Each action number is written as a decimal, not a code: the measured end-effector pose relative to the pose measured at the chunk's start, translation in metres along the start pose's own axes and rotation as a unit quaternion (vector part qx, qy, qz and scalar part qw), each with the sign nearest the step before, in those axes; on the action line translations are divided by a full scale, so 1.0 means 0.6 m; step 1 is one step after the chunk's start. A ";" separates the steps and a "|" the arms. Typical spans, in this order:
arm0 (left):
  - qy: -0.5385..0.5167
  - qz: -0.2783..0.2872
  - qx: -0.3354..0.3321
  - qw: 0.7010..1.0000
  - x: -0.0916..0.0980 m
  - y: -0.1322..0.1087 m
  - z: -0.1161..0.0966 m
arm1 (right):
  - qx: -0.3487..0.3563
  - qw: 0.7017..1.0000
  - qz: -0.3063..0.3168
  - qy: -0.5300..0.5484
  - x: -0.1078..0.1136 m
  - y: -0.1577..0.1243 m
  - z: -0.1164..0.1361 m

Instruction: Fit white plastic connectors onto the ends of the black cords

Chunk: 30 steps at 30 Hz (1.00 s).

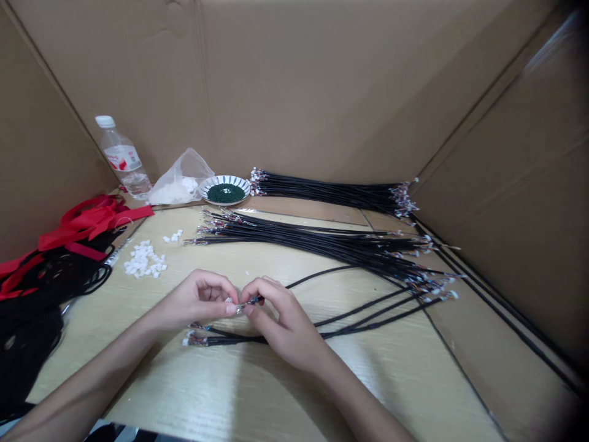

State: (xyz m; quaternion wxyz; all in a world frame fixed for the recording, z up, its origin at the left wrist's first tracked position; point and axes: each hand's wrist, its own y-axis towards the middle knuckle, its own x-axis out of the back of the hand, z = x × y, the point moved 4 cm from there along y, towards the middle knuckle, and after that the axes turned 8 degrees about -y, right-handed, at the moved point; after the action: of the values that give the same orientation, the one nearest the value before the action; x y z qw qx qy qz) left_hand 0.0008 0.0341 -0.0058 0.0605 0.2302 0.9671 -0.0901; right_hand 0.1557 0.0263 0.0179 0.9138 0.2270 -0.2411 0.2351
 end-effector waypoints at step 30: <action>-0.021 -0.005 0.024 0.999 0.002 0.001 0.009 | -0.007 0.999 0.009 -0.030 -0.008 -0.001 -0.005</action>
State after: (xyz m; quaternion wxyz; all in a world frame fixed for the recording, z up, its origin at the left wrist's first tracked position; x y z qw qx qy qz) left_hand 0.0002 0.0340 -0.0115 0.0744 0.2245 0.9643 -0.1188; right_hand 0.1531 0.0258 0.0127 0.9057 0.2251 -0.2720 0.2348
